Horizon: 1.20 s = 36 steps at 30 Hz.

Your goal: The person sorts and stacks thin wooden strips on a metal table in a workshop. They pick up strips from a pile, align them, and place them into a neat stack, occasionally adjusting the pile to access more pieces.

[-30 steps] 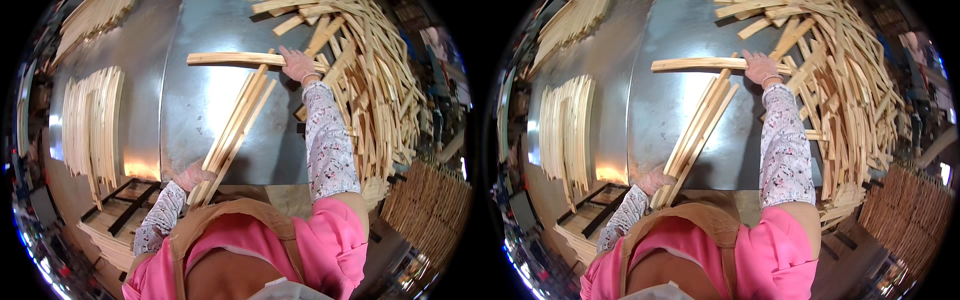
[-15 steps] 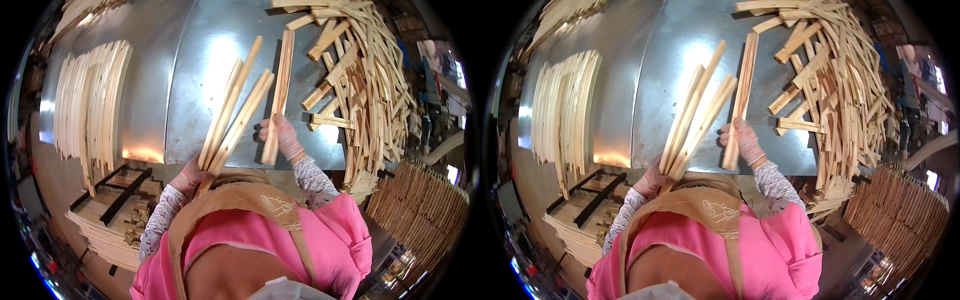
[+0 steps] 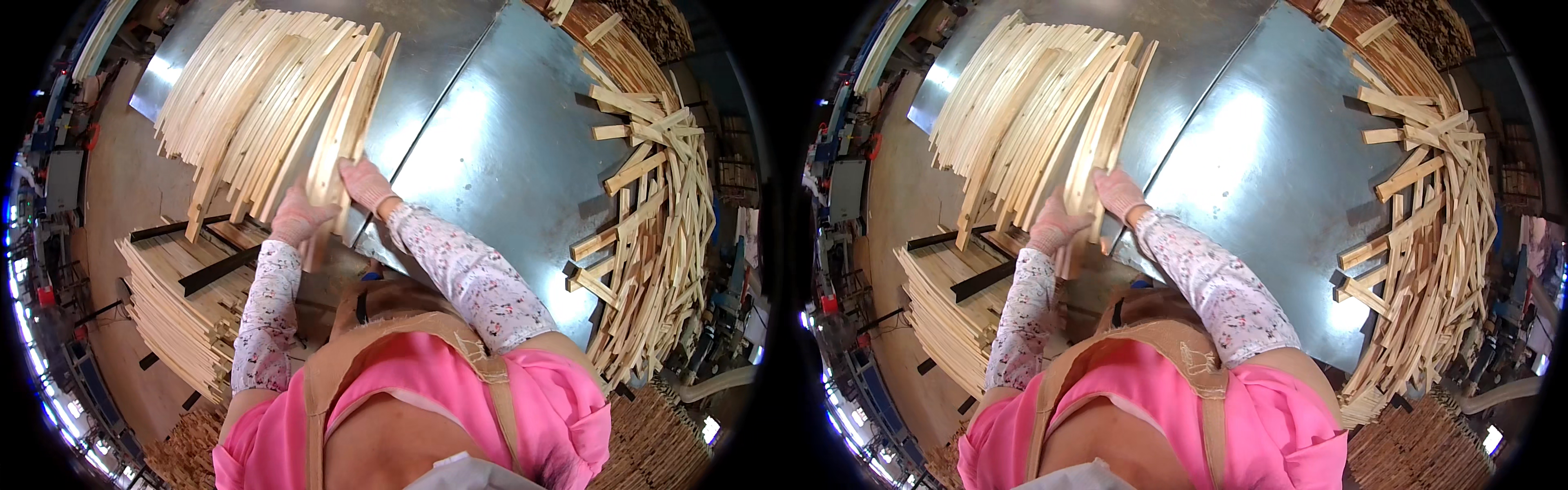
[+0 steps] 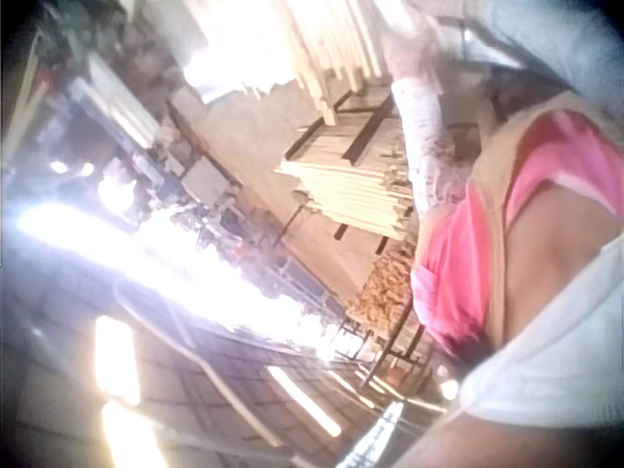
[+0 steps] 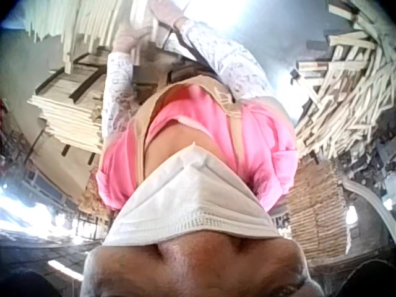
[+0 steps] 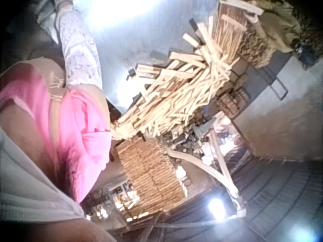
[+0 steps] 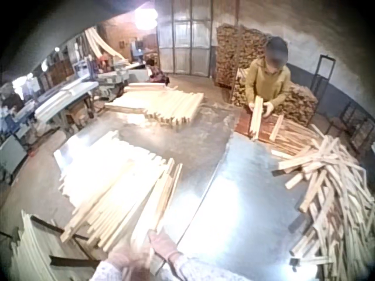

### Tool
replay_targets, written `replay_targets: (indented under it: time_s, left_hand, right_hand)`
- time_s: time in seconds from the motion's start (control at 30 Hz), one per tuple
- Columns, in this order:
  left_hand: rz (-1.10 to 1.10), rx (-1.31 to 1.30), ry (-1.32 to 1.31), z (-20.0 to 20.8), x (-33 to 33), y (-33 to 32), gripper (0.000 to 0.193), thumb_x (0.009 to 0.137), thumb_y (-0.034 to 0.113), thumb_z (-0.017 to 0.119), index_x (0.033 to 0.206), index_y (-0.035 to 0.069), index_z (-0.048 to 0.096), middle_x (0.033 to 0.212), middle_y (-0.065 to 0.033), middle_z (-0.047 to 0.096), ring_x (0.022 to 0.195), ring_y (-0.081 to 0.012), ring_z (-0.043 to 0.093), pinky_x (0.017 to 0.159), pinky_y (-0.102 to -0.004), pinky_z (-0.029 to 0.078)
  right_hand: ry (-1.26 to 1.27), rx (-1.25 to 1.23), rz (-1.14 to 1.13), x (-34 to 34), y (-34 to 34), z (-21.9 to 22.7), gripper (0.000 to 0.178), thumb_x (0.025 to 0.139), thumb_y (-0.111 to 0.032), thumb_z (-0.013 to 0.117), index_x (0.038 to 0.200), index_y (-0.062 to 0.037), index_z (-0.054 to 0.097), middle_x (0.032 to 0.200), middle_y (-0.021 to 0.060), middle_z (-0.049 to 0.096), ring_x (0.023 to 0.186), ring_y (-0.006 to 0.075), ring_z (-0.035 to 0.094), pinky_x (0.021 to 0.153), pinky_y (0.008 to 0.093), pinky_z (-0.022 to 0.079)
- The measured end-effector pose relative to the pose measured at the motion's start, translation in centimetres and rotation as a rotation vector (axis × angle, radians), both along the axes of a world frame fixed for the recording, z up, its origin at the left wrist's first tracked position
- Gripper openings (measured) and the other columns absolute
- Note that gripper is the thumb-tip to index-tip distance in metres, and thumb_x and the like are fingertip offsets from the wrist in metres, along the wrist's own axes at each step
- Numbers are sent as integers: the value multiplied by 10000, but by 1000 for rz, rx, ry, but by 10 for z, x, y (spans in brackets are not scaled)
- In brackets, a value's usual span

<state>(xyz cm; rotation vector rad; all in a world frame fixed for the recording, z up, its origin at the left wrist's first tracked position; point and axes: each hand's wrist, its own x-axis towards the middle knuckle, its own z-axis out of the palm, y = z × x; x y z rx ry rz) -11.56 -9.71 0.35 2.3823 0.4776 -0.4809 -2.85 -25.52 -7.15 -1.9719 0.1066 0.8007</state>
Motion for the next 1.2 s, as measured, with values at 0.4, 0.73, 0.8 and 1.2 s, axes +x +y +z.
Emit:
replay_targets:
  time_s: [0.4,0.73,0.8,1.2]
  left_hand:
    - [-456,785,-149,-46,-1,23,771,950,357,629,1646,92,429,1656,-222,419,1552,-400,355,1314,-547,230]
    - [-121,857,89,-36,4,-11,919,974,441,674,1728,125,256,1775,-174,260,1645,-323,214,1340,-485,148]
    - [-159,837,65,-19,4,-53,923,970,452,681,1717,92,277,1776,-173,258,1649,-312,202,1343,-475,137]
    - [-519,164,-567,-59,67,-352,748,919,275,767,1550,-23,498,1612,-297,461,1502,-445,440,1257,-499,367]
  right_hand:
    - [85,339,-368,-61,-141,31,526,968,-240,644,1382,67,543,869,121,706,765,224,716,736,382,598]
    - [-470,-455,-436,-90,-461,104,355,1006,-381,662,1214,-98,712,1002,117,779,886,284,758,794,450,621]
    - [-661,-703,-591,-38,-578,180,344,998,-353,654,1186,-70,709,1017,153,763,917,336,742,822,464,611]
    - [-219,-893,-804,10,-730,114,819,912,-491,700,1533,-10,468,1340,303,687,1223,437,694,1017,491,559]
